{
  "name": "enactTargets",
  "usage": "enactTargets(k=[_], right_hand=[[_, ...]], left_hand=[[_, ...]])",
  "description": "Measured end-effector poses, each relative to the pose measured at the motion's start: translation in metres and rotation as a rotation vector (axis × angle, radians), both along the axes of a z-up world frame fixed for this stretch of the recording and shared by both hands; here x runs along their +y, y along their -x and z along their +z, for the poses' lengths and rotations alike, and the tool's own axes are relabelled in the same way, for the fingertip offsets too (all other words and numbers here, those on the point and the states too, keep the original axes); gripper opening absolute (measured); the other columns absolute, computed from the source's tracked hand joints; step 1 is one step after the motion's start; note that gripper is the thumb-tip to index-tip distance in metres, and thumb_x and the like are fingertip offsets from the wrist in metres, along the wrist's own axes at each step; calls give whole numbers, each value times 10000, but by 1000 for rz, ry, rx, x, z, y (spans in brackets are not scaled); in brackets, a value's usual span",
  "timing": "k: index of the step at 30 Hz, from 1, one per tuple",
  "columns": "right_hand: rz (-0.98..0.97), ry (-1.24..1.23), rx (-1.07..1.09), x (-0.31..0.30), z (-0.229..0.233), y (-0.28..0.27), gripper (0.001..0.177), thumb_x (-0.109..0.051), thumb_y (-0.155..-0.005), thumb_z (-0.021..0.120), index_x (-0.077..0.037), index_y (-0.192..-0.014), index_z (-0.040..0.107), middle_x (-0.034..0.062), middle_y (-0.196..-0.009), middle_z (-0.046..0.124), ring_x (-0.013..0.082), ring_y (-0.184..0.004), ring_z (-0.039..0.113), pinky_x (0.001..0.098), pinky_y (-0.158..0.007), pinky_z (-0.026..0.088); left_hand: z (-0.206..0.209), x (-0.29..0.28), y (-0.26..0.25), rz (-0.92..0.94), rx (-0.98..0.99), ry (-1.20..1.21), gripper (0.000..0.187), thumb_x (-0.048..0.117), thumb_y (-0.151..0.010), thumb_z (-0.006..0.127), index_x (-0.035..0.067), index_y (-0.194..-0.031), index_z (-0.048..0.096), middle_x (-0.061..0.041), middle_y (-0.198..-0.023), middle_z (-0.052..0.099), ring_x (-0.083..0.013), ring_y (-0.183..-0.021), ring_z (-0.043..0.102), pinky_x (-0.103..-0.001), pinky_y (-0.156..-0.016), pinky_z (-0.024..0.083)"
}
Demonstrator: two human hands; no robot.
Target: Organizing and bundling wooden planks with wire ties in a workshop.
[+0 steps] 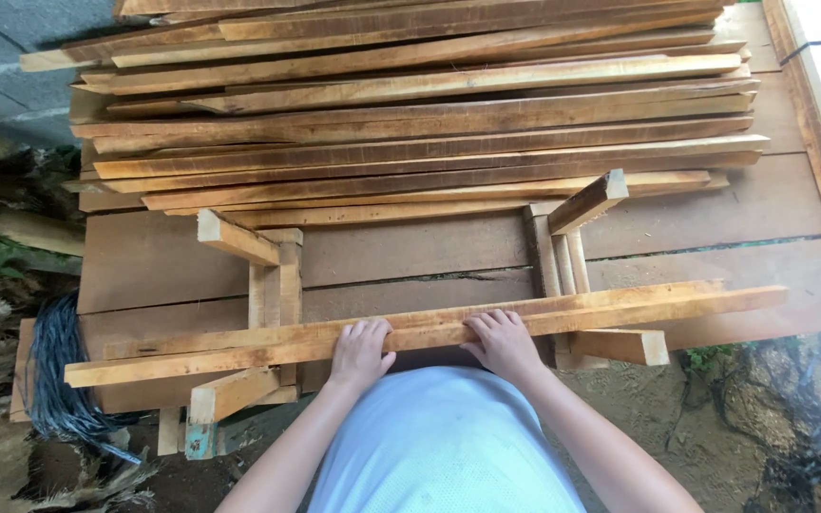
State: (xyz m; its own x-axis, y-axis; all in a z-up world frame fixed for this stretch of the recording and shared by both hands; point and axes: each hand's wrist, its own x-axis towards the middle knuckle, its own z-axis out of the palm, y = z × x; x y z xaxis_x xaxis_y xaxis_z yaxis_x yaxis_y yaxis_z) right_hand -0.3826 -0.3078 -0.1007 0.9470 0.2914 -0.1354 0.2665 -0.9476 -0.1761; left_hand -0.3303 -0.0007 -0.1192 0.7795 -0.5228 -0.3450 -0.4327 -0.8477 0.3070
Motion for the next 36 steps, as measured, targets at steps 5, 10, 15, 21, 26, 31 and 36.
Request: enactTargets(k=[5, 10, 15, 21, 26, 31, 36], right_hand=[[-15, 53, -132, 8, -16, 0, 422, -457, -727, 784, -236, -1053, 632, -59, -1042, 593, 172, -1074, 558, 348, -885, 452], [15, -91, -193, 7, -1, 7, 375, -401, -770, 776, -224, -1078, 656, -33, -1065, 610, 183, -1076, 585, 328, -868, 474], [42, -122, -321, 7, -9, 9, 331, -380, -817, 757, -212, -1091, 678, -45, -1072, 682, 158, -1072, 639, 319, -918, 483], [17, -261, -270, 12, 10, 5, 356, -426, -828, 773, -171, -1036, 638, -23, -1146, 700, 191, -1107, 637, 356, -955, 478], [15, -190, -260, 3, -31, 2, 424, -391, -704, 849, -214, -1016, 624, -37, -1077, 667, 195, -1096, 618, 359, -919, 492], [-14, -216, -229, 8, -13, 2, 474, -338, -721, 847, -198, -1129, 648, -24, -1151, 646, 216, -1112, 604, 364, -929, 481], [-39, -271, -144, 12, 11, -3, 430, -387, -749, 825, -201, -1104, 667, -17, -1099, 649, 224, -1093, 617, 368, -925, 486]], left_hand=[[6, -6, -2, 17, -42, 2, 500, 395, -836, 772, 246, -1273, 579, 49, -1257, 622, -185, -1244, 574, -391, -995, 431], [12, -3, 6, -11, -32, 84, 336, 401, -859, 739, 242, -1144, 656, 62, -1183, 656, -192, -1176, 610, -381, -957, 454], [15, 1, 9, -40, -87, 163, 259, 375, -921, 691, 229, -1135, 694, 61, -1232, 694, -186, -1203, 632, -360, -971, 469], [5, -1, 8, 49, 5, 120, 306, 404, -908, 710, 261, -1159, 610, 86, -1208, 678, -175, -1260, 582, -385, -1022, 446], [-8, -14, -3, 18, 48, 33, 511, 359, -860, 773, 277, -1332, 597, 100, -1326, 606, -170, -1305, 515, -391, -1076, 413], [-12, -19, 2, -19, -15, 27, 480, 316, -859, 764, 243, -1306, 606, 48, -1291, 571, -206, -1284, 505, -399, -1035, 452], [-8, -19, 4, -52, 5, -1, 488, 302, -870, 747, 236, -1325, 587, 34, -1304, 548, -215, -1312, 484, -404, -1057, 443]])
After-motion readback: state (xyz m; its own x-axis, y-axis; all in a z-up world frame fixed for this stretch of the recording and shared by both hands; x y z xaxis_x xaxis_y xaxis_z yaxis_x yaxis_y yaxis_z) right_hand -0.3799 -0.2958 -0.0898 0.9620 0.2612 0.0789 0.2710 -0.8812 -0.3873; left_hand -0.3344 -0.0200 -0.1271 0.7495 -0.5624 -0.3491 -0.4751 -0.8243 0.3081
